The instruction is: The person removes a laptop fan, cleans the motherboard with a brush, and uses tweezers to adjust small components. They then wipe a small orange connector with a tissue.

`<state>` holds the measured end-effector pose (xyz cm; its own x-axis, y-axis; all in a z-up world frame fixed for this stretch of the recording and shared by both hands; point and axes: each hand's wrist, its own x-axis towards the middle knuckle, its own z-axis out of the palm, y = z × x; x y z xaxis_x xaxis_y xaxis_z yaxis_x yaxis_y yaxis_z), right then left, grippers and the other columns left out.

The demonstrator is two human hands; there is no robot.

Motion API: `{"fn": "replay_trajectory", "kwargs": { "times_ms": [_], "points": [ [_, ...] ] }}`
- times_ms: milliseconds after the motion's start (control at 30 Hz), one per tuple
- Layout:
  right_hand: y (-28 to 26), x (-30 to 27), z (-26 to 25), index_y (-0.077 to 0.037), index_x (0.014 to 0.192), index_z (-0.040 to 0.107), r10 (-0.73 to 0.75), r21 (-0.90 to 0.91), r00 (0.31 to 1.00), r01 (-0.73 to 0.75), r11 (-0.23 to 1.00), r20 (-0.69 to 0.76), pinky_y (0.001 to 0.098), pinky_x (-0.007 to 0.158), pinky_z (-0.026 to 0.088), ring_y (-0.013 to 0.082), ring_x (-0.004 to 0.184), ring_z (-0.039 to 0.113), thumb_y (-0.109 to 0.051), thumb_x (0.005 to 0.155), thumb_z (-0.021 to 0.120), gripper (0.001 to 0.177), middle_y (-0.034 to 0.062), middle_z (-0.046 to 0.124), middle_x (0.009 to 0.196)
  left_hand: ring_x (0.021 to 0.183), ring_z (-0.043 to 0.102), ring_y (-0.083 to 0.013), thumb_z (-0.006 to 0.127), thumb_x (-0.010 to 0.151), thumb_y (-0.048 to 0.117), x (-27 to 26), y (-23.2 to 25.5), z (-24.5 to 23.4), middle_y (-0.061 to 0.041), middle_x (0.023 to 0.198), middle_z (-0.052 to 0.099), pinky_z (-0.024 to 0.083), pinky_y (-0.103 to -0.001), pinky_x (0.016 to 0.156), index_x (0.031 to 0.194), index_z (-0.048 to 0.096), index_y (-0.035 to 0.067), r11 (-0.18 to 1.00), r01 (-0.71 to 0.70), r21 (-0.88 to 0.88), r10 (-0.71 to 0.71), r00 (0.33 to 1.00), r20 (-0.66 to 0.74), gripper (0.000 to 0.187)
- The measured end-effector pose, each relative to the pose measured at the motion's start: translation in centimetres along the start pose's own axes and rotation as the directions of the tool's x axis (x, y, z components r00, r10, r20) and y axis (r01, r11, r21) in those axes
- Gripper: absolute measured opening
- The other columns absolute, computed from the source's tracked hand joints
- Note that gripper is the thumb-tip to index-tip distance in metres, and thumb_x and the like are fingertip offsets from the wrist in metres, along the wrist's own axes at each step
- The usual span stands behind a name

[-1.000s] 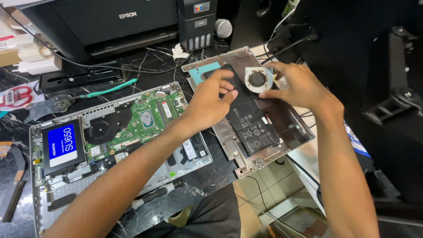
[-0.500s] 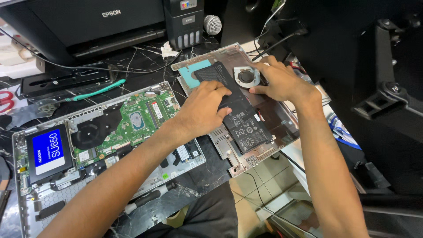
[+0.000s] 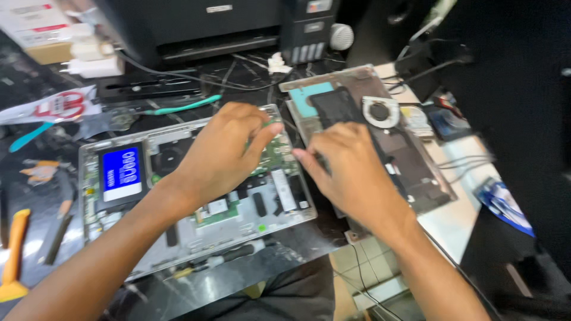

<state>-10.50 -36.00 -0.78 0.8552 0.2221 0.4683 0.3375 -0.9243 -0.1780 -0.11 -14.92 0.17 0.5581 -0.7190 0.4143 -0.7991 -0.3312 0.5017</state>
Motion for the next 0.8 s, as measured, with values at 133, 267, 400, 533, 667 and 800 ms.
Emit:
{"fn": "replay_trajectory", "kwargs": {
  "times_ms": [133, 267, 400, 533, 667, 800],
  "points": [
    [-3.8, 1.7, 0.4, -0.012, 0.117, 0.069, -0.07, 0.169, 0.996, 0.058, 0.984, 0.064, 0.0417, 0.089, 0.048, 0.0288, 0.092, 0.071, -0.003, 0.094, 0.063, 0.026, 0.0042, 0.072, 0.083, 0.109, 0.066, -0.0439, 0.056, 0.107, 0.021, -5.4, -2.3, -2.6, -0.018, 0.101, 0.069, 0.055, -0.047, 0.088, 0.085, 0.058, 0.005, 0.984, 0.161, 0.072, -0.156, 0.986, -0.066, 0.028],
    [-6.2, 2.6, 0.5, -0.009, 0.119, 0.066, -0.058, 0.174, 0.976, 0.021, 0.985, 0.21, 0.0449, 0.1, 0.037, 0.0262, 0.109, 0.064, -0.032, 0.101, 0.061, 0.03, 0.0051, 0.075, 0.115, 0.113, 0.06, -0.0349, 0.056, 0.099, 0.007, -10.4, -3.6, -5.9, -0.014, 0.12, 0.065, 0.044, -0.045, 0.096, 0.12, 0.053, 0.005, 0.962, 0.259, 0.081, -0.248, 0.961, -0.124, 0.022],
    [-8.2, 2.5, 1.1, -0.013, 0.115, 0.068, -0.114, 0.141, 0.968, 0.084, 0.986, 0.224, 0.0432, 0.101, 0.042, 0.0256, 0.11, 0.061, -0.031, 0.096, 0.067, 0.026, 0.0017, 0.074, 0.108, 0.114, 0.059, -0.0367, 0.058, 0.101, 0.01, -13.8, -4.4, -8.2, -0.014, 0.117, 0.067, 0.044, -0.046, 0.1, 0.122, 0.059, 0.005, 0.956, 0.273, 0.108, -0.25, 0.95, -0.187, 0.022],
    [-9.3, 3.4, 2.0, -0.013, 0.118, 0.069, -0.141, 0.157, 0.95, 0.1, 0.983, 0.279, 0.0435, 0.102, 0.041, 0.023, 0.112, 0.061, -0.033, 0.096, 0.066, 0.03, 0.0018, 0.072, 0.108, 0.113, 0.06, -0.0381, 0.058, 0.099, 0.006, -15.3, -5.8, -8.5, -0.016, 0.118, 0.068, 0.046, -0.048, 0.101, 0.118, 0.064, 0.001, 0.969, 0.218, 0.12, -0.186, 0.954, -0.234, 0.02],
    [-9.1, 4.4, 3.0, -0.016, 0.119, 0.07, -0.115, 0.105, 0.939, 0.085, 0.991, 0.324, 0.0443, 0.105, 0.04, 0.0225, 0.115, 0.06, -0.035, 0.095, 0.066, 0.031, -0.0002, 0.073, 0.11, 0.116, 0.059, -0.0395, 0.057, 0.1, 0.009, -16.0, -6.6, -8.2, -0.018, 0.119, 0.068, 0.045, -0.05, 0.103, 0.119, 0.066, 0.0, 0.959, 0.236, 0.159, -0.192, 0.949, -0.251, 0.023],
    [-9.3, 4.4, 3.1, -0.02, 0.122, 0.072, -0.095, 0.086, 0.907, 0.065, 0.994, 0.41, 0.045, 0.104, 0.041, 0.0183, 0.12, 0.06, -0.044, 0.093, 0.063, 0.039, -0.004, 0.076, 0.115, 0.126, 0.056, -0.0393, 0.052, 0.103, 0.013, -16.6, -6.5, -7.9, -0.017, 0.126, 0.068, 0.044, -0.051, 0.105, 0.128, 0.063, -0.003, 0.941, 0.258, 0.22, -0.204, 0.949, -0.24, 0.031]
  ]
}}
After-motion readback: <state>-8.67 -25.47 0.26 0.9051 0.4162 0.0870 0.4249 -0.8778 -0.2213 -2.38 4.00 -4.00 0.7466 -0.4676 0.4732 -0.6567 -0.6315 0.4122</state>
